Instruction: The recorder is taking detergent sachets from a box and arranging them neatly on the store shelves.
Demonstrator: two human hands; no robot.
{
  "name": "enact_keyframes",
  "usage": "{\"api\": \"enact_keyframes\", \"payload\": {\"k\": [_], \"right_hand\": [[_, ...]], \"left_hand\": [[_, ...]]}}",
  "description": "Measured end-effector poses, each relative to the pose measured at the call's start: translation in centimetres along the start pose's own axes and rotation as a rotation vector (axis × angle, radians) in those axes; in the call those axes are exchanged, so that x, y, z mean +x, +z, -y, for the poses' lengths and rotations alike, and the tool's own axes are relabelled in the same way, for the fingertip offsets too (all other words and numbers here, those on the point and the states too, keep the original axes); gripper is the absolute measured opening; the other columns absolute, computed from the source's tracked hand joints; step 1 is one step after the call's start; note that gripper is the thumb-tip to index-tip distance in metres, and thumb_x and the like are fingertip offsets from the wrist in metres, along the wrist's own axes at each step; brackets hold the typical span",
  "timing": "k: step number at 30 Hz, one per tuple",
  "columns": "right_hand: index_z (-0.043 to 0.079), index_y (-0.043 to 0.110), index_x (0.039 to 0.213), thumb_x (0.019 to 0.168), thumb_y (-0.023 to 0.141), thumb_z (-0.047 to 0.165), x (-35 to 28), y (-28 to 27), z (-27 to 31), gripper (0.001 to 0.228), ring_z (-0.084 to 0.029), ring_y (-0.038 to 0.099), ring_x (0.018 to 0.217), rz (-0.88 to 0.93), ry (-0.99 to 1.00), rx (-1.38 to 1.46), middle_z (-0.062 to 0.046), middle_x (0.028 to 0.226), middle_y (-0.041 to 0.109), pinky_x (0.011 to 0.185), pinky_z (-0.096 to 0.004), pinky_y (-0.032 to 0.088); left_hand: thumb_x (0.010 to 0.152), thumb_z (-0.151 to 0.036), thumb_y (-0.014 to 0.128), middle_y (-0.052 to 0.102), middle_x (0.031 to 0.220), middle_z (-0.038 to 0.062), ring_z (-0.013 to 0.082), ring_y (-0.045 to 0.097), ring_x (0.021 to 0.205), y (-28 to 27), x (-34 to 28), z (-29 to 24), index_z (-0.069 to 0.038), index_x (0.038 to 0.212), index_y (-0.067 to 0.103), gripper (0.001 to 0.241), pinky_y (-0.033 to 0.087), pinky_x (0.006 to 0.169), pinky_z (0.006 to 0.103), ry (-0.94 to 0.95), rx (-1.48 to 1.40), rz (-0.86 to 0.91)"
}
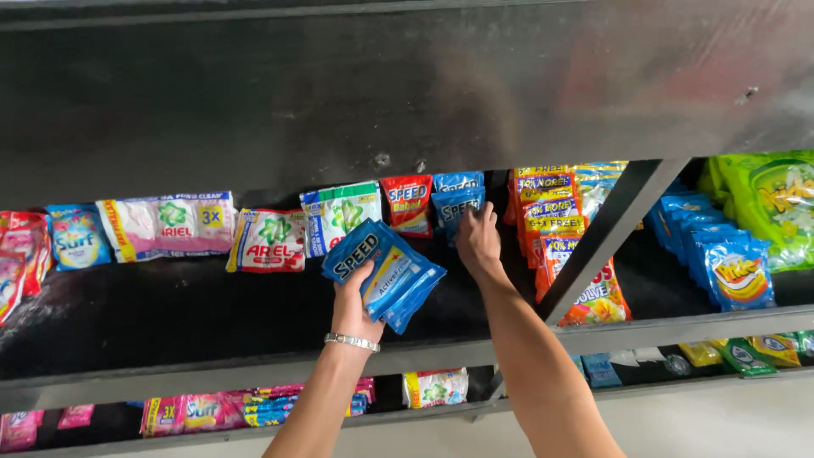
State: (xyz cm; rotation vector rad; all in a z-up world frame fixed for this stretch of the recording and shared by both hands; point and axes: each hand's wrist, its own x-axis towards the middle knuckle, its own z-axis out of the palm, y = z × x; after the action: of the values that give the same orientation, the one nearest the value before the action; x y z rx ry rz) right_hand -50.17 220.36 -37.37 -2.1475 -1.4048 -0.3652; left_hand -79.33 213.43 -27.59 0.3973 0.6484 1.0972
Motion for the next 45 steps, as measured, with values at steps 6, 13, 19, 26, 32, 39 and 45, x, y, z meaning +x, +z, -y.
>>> {"api": "enact_keyframes", "payload": {"k": [6, 13, 19, 26, 32, 39, 45], "right_hand": [[0.007, 0.066, 0.115, 0.070, 0.078, 0.025, 0.4, -5.9, 4.6, 0.050, -0.052, 0.051, 0.117, -0.149, 0.034, 0.034, -0.031, 0.136, 0.040, 0.069, -0.052, 0.058], [0.011, 0.074, 0.110, 0.085, 0.074, 0.047, -0.5, -14.6, 10.1, 0.043, -0.036, 0.069, 0.085, 0.549, -0.006, 0.563, -0.022, 0.089, 0.072, 0.071, -0.044, 0.054], [0.004, 0.076, 0.105, 0.084, 0.079, 0.025, -0.6, -13.3, 8.4, 0.030, -0.021, 0.074, 0.081, 0.382, -0.247, 0.559, -0.013, 0.089, 0.077, 0.070, -0.033, 0.057], [0.003, 0.077, 0.111, 0.093, 0.073, 0.017, -2.8, -15.9, 10.4, 0.023, -0.009, 0.055, 0.061, 0.404, 0.128, 1.139, -0.001, 0.079, 0.070, 0.051, -0.026, 0.045], [-0.002, 0.072, 0.106, 0.092, 0.075, 0.009, -1.5, -14.9, 11.0, 0.018, -0.010, 0.063, 0.075, 0.360, 0.001, 1.187, -0.004, 0.087, 0.071, 0.061, -0.028, 0.051], [0.003, 0.070, 0.100, 0.088, 0.073, 0.003, -1.8, -14.6, 10.9, 0.013, -0.012, 0.069, 0.089, 0.214, 0.111, 1.444, -0.003, 0.095, 0.074, 0.080, -0.027, 0.057], [0.007, 0.072, 0.103, 0.094, 0.073, 0.007, -0.5, -13.7, 7.6, 0.009, -0.016, 0.068, 0.085, 0.040, 0.297, 1.744, -0.007, 0.096, 0.073, 0.067, -0.033, 0.057]], "left_hand": [[0.080, -0.012, 0.073, 0.071, 0.118, 0.009, 0.0331, 0.072, 0.107, 0.3, 1.0, 1.1, -0.025, 0.128, 0.054, 0.054, 0.061, 0.083, 0.0554, 0.001, -0.031, -0.029], [0.085, -0.013, 0.071, 0.069, 0.121, 0.010, 0.0302, 0.069, 0.110, -0.9, 1.8, 3.1, -0.017, 0.127, 0.058, 0.044, 0.058, 0.091, 0.0495, 0.065, -0.025, 0.125], [0.090, -0.026, 0.066, 0.071, 0.123, 0.015, 0.0317, 0.069, 0.112, -1.8, 1.8, 2.8, -0.009, 0.125, 0.063, 0.040, 0.058, 0.094, 0.0491, -0.059, -0.143, 0.245], [0.088, -0.041, 0.070, 0.066, 0.130, 0.014, 0.0322, 0.067, 0.115, -0.2, -0.2, 0.9, -0.014, 0.132, 0.056, 0.054, 0.056, 0.098, 0.0532, 0.016, -0.054, 0.117], [0.088, -0.047, 0.072, 0.069, 0.129, 0.017, 0.0339, 0.069, 0.115, -0.2, -1.4, 0.6, -0.006, 0.137, 0.057, 0.066, 0.058, 0.096, 0.0494, -0.007, -0.145, 0.336], [0.084, -0.033, 0.078, 0.070, 0.124, 0.014, 0.0330, 0.071, 0.109, -0.3, -0.1, 1.5, -0.012, 0.132, 0.058, 0.056, 0.060, 0.090, 0.0534, 0.070, -0.089, 0.242], [0.085, -0.026, 0.079, 0.072, 0.121, 0.015, 0.0340, 0.072, 0.104, -1.3, 0.3, 2.3, -0.011, 0.131, 0.059, 0.053, 0.061, 0.086, 0.0530, 0.079, -0.199, 0.230]]}}
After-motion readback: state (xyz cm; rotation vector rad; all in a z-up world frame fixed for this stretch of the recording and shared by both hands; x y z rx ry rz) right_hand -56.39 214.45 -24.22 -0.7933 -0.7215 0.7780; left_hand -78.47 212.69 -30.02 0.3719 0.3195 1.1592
